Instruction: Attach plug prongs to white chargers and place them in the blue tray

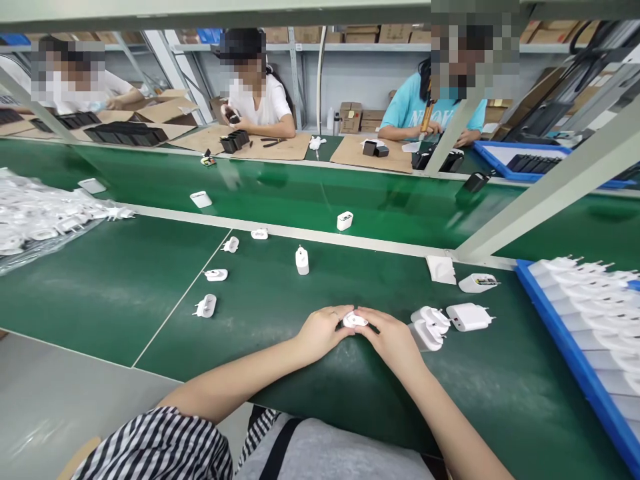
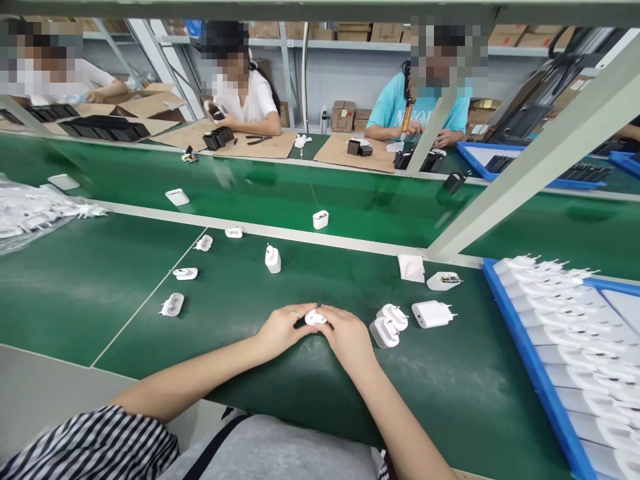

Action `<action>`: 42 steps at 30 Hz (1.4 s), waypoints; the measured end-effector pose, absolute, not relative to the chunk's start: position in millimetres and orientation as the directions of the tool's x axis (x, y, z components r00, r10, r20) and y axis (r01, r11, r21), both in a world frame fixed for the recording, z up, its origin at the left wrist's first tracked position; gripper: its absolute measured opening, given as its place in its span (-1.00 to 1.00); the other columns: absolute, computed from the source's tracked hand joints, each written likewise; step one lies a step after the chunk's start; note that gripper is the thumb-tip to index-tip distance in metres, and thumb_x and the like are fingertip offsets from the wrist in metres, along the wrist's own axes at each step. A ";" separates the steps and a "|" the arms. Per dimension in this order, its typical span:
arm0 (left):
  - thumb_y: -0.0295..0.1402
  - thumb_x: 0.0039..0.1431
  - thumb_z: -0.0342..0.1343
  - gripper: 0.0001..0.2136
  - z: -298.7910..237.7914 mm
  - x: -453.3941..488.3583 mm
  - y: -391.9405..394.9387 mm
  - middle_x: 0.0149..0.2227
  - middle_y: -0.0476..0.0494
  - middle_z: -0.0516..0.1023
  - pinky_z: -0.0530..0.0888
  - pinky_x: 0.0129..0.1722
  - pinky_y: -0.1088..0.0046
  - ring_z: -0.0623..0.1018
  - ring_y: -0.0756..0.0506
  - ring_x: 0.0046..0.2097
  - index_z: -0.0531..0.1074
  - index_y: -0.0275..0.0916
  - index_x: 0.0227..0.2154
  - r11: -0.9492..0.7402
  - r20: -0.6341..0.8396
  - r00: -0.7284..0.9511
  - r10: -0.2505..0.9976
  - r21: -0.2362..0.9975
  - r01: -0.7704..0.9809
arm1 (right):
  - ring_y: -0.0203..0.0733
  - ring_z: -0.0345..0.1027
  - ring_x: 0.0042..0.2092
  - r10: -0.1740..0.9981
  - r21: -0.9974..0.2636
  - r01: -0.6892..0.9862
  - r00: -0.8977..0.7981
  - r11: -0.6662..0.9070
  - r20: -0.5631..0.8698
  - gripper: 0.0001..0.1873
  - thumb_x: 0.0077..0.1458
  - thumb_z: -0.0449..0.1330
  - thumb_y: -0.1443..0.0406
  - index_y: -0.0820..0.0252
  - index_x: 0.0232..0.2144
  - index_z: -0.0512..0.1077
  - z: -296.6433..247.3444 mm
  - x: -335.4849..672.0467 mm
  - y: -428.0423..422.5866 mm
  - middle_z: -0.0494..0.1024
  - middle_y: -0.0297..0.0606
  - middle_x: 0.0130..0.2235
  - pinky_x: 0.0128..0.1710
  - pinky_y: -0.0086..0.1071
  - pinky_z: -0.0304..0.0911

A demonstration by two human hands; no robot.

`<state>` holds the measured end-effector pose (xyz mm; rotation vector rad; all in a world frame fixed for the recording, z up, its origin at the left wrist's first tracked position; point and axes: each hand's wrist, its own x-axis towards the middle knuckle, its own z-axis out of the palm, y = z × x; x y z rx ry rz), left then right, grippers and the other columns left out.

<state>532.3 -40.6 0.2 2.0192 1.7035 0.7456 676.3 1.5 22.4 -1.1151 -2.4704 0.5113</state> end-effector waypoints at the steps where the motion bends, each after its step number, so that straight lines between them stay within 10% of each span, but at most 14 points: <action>1: -0.29 -0.07 0.03 -0.67 4.6 531.8 -40.2 -0.17 -0.12 0.41 0.33 -0.17 0.45 0.39 -0.07 -0.15 0.27 -0.26 -0.19 -0.196 0.126 0.151 0.981 0.570 0.798 | -0.20 0.35 -0.24 0.762 -0.462 0.632 -0.624 0.622 0.172 -0.75 -0.13 0.10 0.36 0.14 -0.30 0.39 24.0 675.9 2.5 0.47 -0.29 -0.25 -0.27 -0.36 0.27; 10: -0.26 -0.18 0.10 -0.83 64.1 533.2 -10.8 -0.52 -0.16 0.48 0.34 -0.53 0.48 0.47 -0.15 -0.42 0.39 -0.29 -0.59 -0.141 -0.394 0.292 0.872 0.368 0.919 | -0.15 0.39 -0.51 0.671 -0.359 0.654 -0.735 0.665 -0.097 -0.84 -0.20 0.10 0.36 0.07 -0.50 0.45 44.9 666.5 18.7 0.52 -0.33 -0.52 -0.61 -0.43 0.22; 17: -0.33 -0.26 0.15 -0.86 67.5 537.2 -19.3 -0.42 -0.18 0.47 0.36 -0.46 0.43 0.45 -0.17 -0.34 0.40 -0.27 -0.56 -0.068 -0.475 0.218 0.852 0.312 0.948 | -0.17 0.37 -0.52 0.696 -0.400 0.672 -0.710 0.623 -0.108 -0.80 -0.24 0.08 0.34 0.08 -0.47 0.45 41.5 670.0 10.7 0.52 -0.32 -0.52 -0.58 -0.43 0.21; 20: -0.41 -0.17 0.08 -0.84 71.6 503.4 -40.9 -0.32 -0.22 0.44 0.36 -0.41 0.38 0.42 -0.19 -0.26 0.40 -0.24 -0.42 0.084 -0.422 -0.018 0.907 0.137 0.987 | -0.18 0.36 -0.53 0.738 -0.413 0.674 -0.675 0.613 -0.006 -0.79 -0.23 0.07 0.28 0.07 -0.46 0.44 25.0 696.7 -2.4 0.51 -0.30 -0.50 -0.59 -0.42 0.22; 24: -0.58 -0.04 -0.15 -0.68 74.1 411.2 -61.9 -0.16 -0.33 0.33 0.32 -0.31 0.28 0.33 -0.22 -0.13 0.29 -0.28 -0.20 0.629 0.016 -0.634 0.774 -0.135 0.765 | -0.22 0.32 -0.56 0.831 -0.377 0.749 -0.544 0.545 0.122 -0.75 -0.14 -0.01 0.14 0.05 -0.47 0.41 11.6 746.0 -16.6 0.44 -0.26 -0.47 -0.67 -0.43 0.18; 31: -0.46 -0.04 -0.12 -0.78 95.0 370.3 -65.5 -0.32 -0.14 0.46 0.32 -0.32 0.47 0.43 -0.10 -0.28 0.38 -0.24 -0.34 0.541 -0.136 -0.526 0.839 0.115 0.833 | -0.25 0.23 -0.59 0.908 -0.433 0.814 -0.258 0.388 0.329 -0.54 -0.18 0.01 0.05 0.06 -0.18 0.23 46.5 764.0 -42.6 0.34 -0.24 -0.45 -0.75 -0.43 0.15; 36: -0.42 -0.06 -0.06 -0.77 129.6 502.6 -55.4 -0.28 0.04 0.44 0.30 -0.26 0.56 0.42 -0.01 -0.26 0.34 -0.13 -0.29 -0.225 -0.026 0.305 0.952 0.614 0.757 | -0.25 0.31 -0.41 0.836 -0.680 0.496 -0.413 0.540 0.362 -0.49 -0.15 0.06 0.14 0.01 -0.07 0.16 57.4 726.0 -42.3 0.32 -0.20 -0.15 -0.49 -0.42 0.29; 42: -0.35 -0.25 0.15 -0.56 115.3 579.8 43.2 -0.27 -0.05 0.42 0.35 -0.39 0.55 0.46 -0.01 -0.38 0.20 -0.23 -0.22 -0.280 -0.079 0.568 0.820 0.809 0.517 | -0.09 0.30 -0.24 0.983 -0.944 0.284 -0.121 0.165 0.135 -0.69 -0.20 0.13 0.19 0.11 -0.31 0.34 53.2 751.6 -25.5 0.42 -0.23 -0.24 -0.33 -0.29 0.29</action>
